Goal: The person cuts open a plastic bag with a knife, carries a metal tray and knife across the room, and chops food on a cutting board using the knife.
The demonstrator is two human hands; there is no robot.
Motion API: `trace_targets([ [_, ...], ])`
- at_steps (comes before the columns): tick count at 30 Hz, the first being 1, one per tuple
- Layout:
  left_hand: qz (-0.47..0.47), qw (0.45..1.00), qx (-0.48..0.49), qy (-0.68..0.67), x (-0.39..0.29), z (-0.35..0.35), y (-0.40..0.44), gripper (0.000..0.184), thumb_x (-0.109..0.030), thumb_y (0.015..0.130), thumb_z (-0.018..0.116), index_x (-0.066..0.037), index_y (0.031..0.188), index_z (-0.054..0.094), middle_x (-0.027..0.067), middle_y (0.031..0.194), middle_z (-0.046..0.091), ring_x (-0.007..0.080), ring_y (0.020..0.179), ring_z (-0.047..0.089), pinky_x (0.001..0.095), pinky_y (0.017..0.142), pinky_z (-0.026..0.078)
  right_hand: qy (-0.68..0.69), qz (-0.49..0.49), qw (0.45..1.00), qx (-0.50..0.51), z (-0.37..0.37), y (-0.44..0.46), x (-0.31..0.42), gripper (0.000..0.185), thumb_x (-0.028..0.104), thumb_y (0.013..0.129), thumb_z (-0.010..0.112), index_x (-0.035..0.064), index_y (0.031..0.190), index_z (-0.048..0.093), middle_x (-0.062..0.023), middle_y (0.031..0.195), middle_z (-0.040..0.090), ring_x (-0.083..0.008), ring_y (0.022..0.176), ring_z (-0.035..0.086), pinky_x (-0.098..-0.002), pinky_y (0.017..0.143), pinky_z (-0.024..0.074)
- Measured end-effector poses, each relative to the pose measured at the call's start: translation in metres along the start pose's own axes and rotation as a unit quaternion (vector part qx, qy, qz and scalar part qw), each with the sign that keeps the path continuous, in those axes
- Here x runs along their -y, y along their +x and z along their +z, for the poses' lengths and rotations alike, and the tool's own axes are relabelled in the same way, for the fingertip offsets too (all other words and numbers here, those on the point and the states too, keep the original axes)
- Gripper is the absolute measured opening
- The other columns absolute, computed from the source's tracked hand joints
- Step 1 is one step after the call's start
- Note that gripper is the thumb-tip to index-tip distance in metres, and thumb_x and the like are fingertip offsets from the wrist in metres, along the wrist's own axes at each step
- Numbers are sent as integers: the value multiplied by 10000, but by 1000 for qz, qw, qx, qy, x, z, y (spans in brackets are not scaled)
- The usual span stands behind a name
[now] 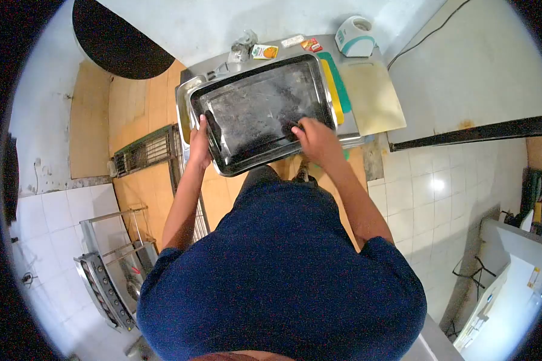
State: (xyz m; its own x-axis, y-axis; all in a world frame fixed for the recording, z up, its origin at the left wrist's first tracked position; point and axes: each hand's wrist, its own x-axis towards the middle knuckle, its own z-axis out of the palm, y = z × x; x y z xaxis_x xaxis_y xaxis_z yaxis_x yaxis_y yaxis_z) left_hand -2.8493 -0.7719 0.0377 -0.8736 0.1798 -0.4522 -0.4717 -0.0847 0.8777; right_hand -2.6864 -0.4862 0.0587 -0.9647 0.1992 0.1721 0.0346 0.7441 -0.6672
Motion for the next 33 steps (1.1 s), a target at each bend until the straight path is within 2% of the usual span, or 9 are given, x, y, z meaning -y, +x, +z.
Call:
trace_targets([
  [5, -15, 999, -3, 29, -8, 4, 52, 574, -465, 1009, 482, -18, 1368, 448, 135, 1272, 581, 245, 1108, 601, 389, 939, 498, -159, 21, 985, 66, 38, 21, -7, 283, 337, 977, 504, 54, 982, 521, -179, 911, 651, -370, 810, 660, -497, 663, 533],
  [10, 4, 998, 61, 0, -17, 10, 89, 568, -463, 1004, 497, 9, 1320, 488, 142, 1225, 607, 240, 1070, 609, 375, 938, 490, -190, 116, 972, 78, 49, 36, 1, 278, 337, 982, 481, 63, 978, 528, -162, 854, 657, -379, 759, 656, -497, 633, 524],
  [13, -16, 999, 46, 25, -16, 7, 105, 525, -455, 1009, 486, 17, 1235, 522, 133, 1101, 655, 241, 917, 668, 394, 809, 558, -198, 135, 968, 71, 59, 42, 1, 270, 332, 981, 482, 66, 968, 525, -160, 821, 652, -393, 741, 647, -502, 623, 515],
  [17, -13, 998, 51, 42, -13, -5, 128, 538, -457, 1001, 503, 23, 1245, 507, 137, 1082, 654, 249, 914, 669, 400, 800, 560, -230, 135, 963, 47, 69, 47, 2, 270, 334, 974, 491, 68, 975, 543, -165, 805, 668, -370, 661, 667, -493, 573, 541],
  [20, -54, 996, 69, 15, -33, 2, 121, 548, -451, 997, 516, 26, 1265, 496, 150, 1121, 637, 250, 955, 653, 407, 818, 553, -217, 158, 962, 43, 74, 52, 8, 279, 329, 960, 526, 53, 979, 567, -173, 797, 664, -388, 694, 661, -501, 606, 534],
  [23, -78, 993, 91, 10, -40, 0, 118, 544, -430, 999, 521, 23, 1298, 493, 168, 1194, 612, 250, 1032, 630, 409, 855, 547, -82, 174, 976, -106, 83, 48, -12, 283, 304, 921, 608, 23, 960, 598, -193, 851, 657, -408, 806, 646, -490, 692, 520],
  [24, -92, 992, 84, 15, -41, 0, 118, 538, -424, 1002, 517, 18, 1307, 490, 164, 1193, 614, 249, 1026, 634, 402, 852, 550, -22, 170, 968, -184, 78, 48, -14, 288, 254, 856, 710, -3, 953, 623, -193, 907, 639, -403, 901, 617, -459, 766, 496],
  [27, -83, 993, 75, 35, -21, -16, 133, 523, -416, 1006, 509, 15, 1303, 499, 147, 1155, 634, 244, 978, 655, 382, 835, 560, -47, 151, 952, -263, 47, 47, -24, 355, 241, 781, 796, -22, 947, 624, -176, 941, 620, -354, 927, 614, -416, 785, 486],
  [33, -116, 984, 125, 56, -37, -14, 115, 551, -446, 1004, 499, 22, 1294, 510, 156, 1178, 630, 242, 992, 657, 379, 816, 560, 3, 299, 931, -207, 23, 24, -69, 447, 300, 707, 864, -50, 868, 636, -128, 797, 633, -255, 729, 605, -373, 680, 494],
])
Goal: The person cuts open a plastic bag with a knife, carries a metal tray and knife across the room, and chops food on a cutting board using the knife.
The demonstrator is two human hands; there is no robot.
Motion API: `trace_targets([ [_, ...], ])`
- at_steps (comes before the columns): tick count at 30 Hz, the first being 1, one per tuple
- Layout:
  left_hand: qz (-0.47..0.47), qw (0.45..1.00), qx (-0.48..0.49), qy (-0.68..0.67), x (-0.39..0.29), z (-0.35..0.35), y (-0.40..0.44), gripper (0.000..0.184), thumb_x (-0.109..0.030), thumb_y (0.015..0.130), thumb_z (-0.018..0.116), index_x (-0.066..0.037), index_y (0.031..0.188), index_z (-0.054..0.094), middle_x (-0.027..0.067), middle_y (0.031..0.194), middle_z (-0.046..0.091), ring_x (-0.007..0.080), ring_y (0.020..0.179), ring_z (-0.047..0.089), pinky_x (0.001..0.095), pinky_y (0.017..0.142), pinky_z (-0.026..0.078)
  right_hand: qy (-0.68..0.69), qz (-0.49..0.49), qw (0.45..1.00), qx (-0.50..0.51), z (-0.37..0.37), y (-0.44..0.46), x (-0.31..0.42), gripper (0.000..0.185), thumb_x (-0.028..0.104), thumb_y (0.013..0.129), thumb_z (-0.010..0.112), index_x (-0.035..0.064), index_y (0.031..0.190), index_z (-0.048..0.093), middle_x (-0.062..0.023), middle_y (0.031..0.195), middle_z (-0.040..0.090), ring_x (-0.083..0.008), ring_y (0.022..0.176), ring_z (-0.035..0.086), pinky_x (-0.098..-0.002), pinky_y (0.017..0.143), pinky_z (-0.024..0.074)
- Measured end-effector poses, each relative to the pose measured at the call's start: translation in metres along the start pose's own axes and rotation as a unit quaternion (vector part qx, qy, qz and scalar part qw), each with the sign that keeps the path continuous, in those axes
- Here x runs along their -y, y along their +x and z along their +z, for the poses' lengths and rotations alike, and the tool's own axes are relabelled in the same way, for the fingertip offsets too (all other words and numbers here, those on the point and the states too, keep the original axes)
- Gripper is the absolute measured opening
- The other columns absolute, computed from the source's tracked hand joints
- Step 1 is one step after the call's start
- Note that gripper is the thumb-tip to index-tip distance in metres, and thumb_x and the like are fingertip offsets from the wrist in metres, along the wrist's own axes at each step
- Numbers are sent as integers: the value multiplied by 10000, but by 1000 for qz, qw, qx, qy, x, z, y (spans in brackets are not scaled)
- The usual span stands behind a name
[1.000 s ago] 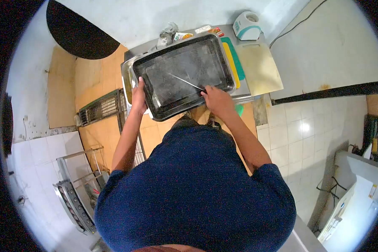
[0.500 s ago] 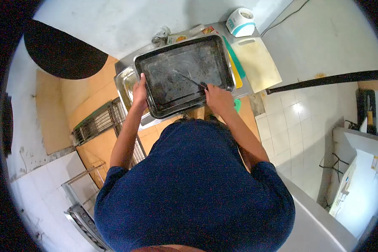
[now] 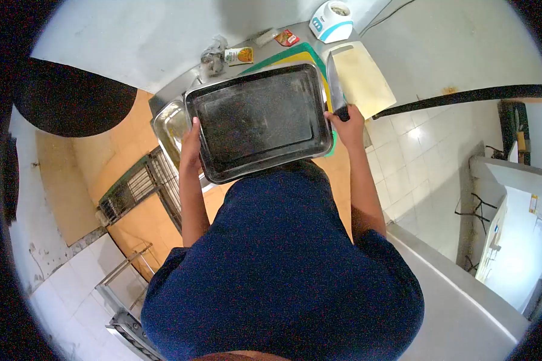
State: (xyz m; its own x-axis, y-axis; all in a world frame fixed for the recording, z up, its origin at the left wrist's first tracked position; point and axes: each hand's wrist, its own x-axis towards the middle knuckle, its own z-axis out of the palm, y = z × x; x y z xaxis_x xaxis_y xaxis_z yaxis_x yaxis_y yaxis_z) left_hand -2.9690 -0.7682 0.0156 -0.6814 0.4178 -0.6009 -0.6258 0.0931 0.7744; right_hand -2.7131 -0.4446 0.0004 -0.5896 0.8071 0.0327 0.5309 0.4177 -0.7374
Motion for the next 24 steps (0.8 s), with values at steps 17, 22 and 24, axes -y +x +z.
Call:
trace_targets([
  [17, 3, 990, 118, 75, 17, 99, 64, 550, -449, 1002, 489, -74, 1401, 438, 113, 1245, 588, 213, 1079, 578, 356, 892, 466, 279, 191, 940, -33, -45, 42, -148, 254, 105, 791, 792, -2, 970, 647, -30, 870, 673, -132, 783, 612, -293, 740, 489],
  [22, -3, 995, 34, 97, 51, 114, 45, 457, -382, 1018, 477, -71, 1354, 468, 132, 1188, 645, 232, 1023, 634, 354, 855, 495, 360, 195, 907, -99, -57, 43, -188, 333, 46, 811, 765, -23, 1105, 625, -66, 1048, 679, -159, 929, 623, -302, 830, 482],
  [24, 13, 1000, -5, 8, 61, 116, 43, 375, -318, 1004, 502, -68, 1284, 507, 134, 1069, 666, 231, 918, 643, 344, 796, 502, 366, 222, 895, -129, -64, 39, -204, 333, 29, 820, 751, -31, 1117, 614, -83, 1066, 668, -179, 933, 625, -320, 816, 492],
])
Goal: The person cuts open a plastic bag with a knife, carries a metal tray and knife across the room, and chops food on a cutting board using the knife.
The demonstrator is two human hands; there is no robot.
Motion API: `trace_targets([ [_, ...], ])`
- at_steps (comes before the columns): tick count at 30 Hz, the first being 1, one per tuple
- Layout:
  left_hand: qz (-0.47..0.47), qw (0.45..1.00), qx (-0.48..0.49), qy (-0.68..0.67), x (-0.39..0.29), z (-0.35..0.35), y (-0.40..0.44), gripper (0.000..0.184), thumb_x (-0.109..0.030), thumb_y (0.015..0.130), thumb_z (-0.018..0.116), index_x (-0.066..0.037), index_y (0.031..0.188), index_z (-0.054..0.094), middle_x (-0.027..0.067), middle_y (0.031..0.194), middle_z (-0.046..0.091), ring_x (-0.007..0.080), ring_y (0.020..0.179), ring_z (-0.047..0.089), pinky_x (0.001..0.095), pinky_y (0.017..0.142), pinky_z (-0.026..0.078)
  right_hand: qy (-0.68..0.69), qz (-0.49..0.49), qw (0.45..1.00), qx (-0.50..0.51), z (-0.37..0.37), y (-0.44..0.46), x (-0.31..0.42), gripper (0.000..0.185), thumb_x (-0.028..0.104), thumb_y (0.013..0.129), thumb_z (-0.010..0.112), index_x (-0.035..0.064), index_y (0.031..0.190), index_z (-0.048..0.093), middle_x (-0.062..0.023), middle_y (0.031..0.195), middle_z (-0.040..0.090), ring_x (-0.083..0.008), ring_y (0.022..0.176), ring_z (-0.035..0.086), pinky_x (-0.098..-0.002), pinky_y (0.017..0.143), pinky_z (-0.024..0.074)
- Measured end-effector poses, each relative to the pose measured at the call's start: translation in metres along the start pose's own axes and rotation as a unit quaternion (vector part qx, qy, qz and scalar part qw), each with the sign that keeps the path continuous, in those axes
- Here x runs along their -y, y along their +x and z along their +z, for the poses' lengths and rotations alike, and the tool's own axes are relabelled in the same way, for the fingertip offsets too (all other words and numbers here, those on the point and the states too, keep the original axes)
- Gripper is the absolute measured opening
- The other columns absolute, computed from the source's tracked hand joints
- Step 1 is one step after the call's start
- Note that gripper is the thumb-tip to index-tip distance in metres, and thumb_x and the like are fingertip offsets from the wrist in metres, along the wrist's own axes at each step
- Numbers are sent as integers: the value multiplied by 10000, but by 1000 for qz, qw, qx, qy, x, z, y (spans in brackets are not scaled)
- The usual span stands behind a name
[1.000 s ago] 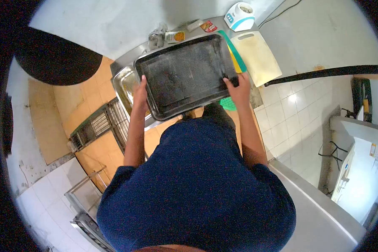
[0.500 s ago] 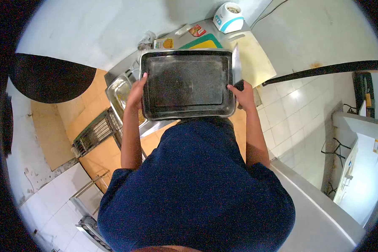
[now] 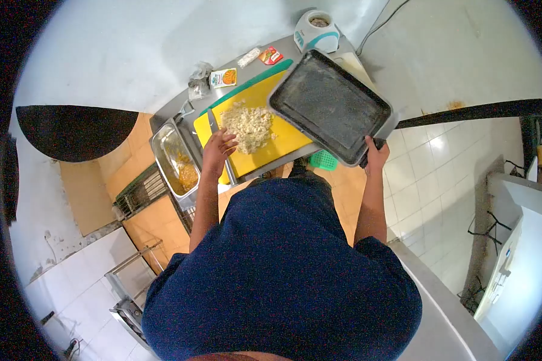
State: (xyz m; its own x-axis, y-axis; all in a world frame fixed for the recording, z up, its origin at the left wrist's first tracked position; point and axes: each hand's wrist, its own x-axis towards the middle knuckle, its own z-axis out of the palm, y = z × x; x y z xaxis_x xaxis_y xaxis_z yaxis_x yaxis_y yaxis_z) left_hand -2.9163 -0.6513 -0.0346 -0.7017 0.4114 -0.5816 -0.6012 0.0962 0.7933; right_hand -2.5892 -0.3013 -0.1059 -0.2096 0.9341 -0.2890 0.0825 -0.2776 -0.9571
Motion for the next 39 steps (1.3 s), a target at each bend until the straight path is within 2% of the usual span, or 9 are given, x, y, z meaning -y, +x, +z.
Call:
trace_targets([
  [11, 88, 989, -55, -103, -11, 15, -1, 310, -223, 998, 506, -26, 1238, 512, 119, 946, 639, 196, 751, 598, 321, 727, 505, 79, -24, 993, -83, -16, 11, -57, 216, 90, 842, 760, 4, 994, 633, -47, 888, 665, -156, 715, 607, -324, 602, 506],
  [20, 30, 994, -65, -81, 19, 3, -10, 252, -190, 1007, 481, -37, 1197, 547, 130, 942, 668, 171, 698, 617, 300, 686, 509, -57, 114, 992, 25, 1, -15, -14, 233, 200, 845, 778, 16, 911, 651, -27, 731, 637, -117, 570, 565, -289, 503, 471],
  [23, -4, 995, -50, -85, 19, -9, -11, 267, -203, 1003, 482, -38, 1201, 552, 131, 932, 671, 169, 704, 615, 300, 687, 505, -197, 35, 980, -2, 3, -23, -10, 290, 277, 851, 765, 6, 848, 663, -83, 715, 660, -180, 573, 611, -349, 527, 490],
  [26, -22, 999, -14, -28, 16, -21, -11, 297, -228, 978, 511, -50, 1212, 557, 104, 919, 676, 160, 733, 617, 296, 694, 497, -445, -113, 882, -101, 11, -38, -4, 437, 402, 862, 729, -25, 853, 638, -170, 743, 671, -280, 566, 662, -400, 524, 510],
  [29, 43, 993, 28, 107, 27, -32, -1, 318, -224, 937, 573, -49, 1203, 561, 74, 900, 674, 154, 732, 620, 300, 700, 497, -399, -190, 896, -35, 42, -56, 14, 502, 489, 866, 678, -3, 956, 644, -198, 810, 681, -386, 748, 661, -454, 629, 500],
  [32, 252, 905, 1, 344, 45, -36, 9, 332, -180, 897, 618, -40, 1193, 562, 97, 868, 668, 201, 753, 632, 325, 710, 501, -427, -213, 875, 76, 90, -79, 25, 379, 373, 909, 649, 0, 968, 631, -222, 847, 677, -398, 805, 663, -452, 677, 493],
  [36, 439, 748, -4, 498, 31, -17, 1, 379, -149, 848, 663, -39, 1198, 573, 159, 1164, 615, 346, 1085, 575, 448, 942, 446, -431, -241, 827, 267, 160, -115, -15, 341, 322, 920, 580, -13, 983, 574, -270, 841, 650, -482, 807, 620, -536, 711, 489],
  [37, 395, 762, 44, 511, 37, -15, 7, 491, -173, 843, 649, -55, 1302, 518, 168, 1354, 508, 373, 1289, 437, 495, 1067, 352, -449, -247, 812, 279, 175, -128, -19, 346, 322, 917, 569, -15, 995, 570, -290, 849, 645, -491, 826, 618, -555, 735, 492],
  [39, 417, 699, 53, 579, 41, -2, 15, 568, -214, 858, 627, -61, 1376, 451, 158, 1434, 439, 363, 1364, 362, 518, 1099, 320, -498, -215, 793, 277, 200, -151, -18, 342, 321, 921, 551, -14, 988, 569, -306, 863, 644, -494, 836, 622, -562, 750, 497],
])
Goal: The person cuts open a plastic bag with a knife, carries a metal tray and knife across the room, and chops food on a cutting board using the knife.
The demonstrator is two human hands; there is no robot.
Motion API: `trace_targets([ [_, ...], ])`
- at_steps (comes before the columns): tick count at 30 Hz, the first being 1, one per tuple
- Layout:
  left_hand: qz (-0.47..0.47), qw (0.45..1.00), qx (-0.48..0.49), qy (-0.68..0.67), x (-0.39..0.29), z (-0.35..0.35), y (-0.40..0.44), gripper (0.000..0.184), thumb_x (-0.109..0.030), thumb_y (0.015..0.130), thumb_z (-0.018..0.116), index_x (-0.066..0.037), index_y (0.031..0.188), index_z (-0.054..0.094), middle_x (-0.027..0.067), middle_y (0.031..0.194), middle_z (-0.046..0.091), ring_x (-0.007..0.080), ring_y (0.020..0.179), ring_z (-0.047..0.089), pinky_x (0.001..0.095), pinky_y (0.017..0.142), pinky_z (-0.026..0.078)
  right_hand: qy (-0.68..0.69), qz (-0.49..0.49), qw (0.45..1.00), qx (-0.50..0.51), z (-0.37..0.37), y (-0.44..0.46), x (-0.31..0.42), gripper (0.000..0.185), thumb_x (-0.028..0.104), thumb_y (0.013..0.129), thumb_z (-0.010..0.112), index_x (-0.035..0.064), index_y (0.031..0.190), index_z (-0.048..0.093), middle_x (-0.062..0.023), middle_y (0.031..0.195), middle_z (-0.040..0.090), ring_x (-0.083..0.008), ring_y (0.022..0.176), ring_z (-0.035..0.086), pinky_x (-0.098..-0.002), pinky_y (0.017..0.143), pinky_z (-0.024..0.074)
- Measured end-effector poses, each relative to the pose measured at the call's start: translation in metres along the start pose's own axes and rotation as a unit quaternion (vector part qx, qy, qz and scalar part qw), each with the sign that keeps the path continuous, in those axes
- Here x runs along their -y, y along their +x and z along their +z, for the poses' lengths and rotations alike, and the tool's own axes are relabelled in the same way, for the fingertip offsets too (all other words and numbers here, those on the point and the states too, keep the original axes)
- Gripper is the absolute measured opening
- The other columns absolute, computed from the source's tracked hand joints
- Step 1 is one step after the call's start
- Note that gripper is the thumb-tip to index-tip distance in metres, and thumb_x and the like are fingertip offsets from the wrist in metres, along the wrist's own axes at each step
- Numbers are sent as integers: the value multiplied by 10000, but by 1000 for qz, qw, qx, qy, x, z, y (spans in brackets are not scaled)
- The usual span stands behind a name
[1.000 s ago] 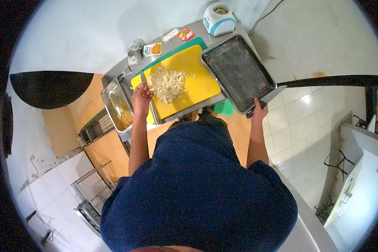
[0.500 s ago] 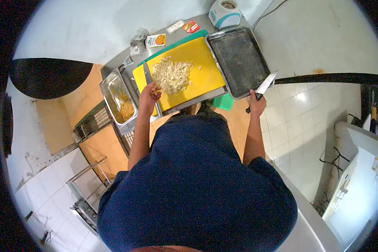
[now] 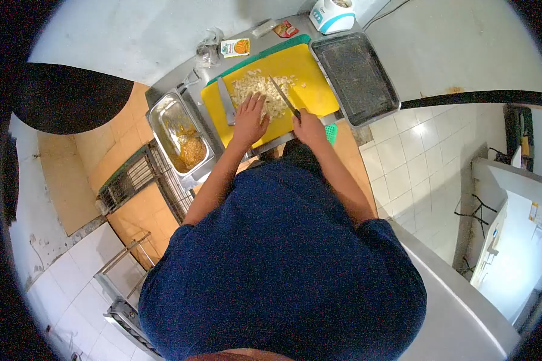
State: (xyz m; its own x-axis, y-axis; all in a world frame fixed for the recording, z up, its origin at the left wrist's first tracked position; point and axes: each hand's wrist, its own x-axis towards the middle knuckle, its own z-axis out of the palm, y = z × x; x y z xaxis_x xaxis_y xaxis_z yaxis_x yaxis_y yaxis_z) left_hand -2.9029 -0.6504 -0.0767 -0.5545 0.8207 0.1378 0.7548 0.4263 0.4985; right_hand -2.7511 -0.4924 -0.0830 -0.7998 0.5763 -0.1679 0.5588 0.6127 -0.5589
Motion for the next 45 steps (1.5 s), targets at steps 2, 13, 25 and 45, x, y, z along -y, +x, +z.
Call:
trace_targets([
  [2, 5, 997, 64, 47, -2, 13, 15, 667, -268, 882, 576, -71, 1476, 343, 132, 1558, 298, 337, 1473, 193, 571, 1152, 227, -27, 37, 999, 23, -1, -5, 13, 345, 318, 931, 538, -21, 992, 561, -310, 869, 647, -486, 837, 633, -556, 754, 509],
  [13, 36, 975, 139, 172, 1, 53, 68, 606, -288, 919, 450, -71, 1479, 369, 75, 1580, 285, 338, 1492, 137, 631, 1151, 157, -100, 50, 992, 60, -27, 27, -3, 345, 305, 967, 501, -37, 992, 542, -304, 848, 656, -461, 815, 662, -537, 733, 537],
  [25, 6, 983, 94, 156, -9, 63, 63, 639, -301, 887, 486, -93, 1481, 373, 69, 1584, 282, 344, 1492, 135, 660, 1143, 126, -78, 48, 985, 145, -8, 47, -15, 308, 242, 958, 477, -47, 1065, 493, -306, 901, 667, -461, 866, 667, -546, 772, 530],
  [45, -48, 986, 79, 138, -20, 69, 60, 624, -307, 871, 454, -102, 1460, 417, 67, 1586, 281, 331, 1493, 137, 643, 1158, 67, -69, 40, 972, 223, -35, 57, -12, 327, 133, 919, 445, -91, 1156, 462, -351, 1005, 639, -470, 945, 651, -529, 840, 520],
])
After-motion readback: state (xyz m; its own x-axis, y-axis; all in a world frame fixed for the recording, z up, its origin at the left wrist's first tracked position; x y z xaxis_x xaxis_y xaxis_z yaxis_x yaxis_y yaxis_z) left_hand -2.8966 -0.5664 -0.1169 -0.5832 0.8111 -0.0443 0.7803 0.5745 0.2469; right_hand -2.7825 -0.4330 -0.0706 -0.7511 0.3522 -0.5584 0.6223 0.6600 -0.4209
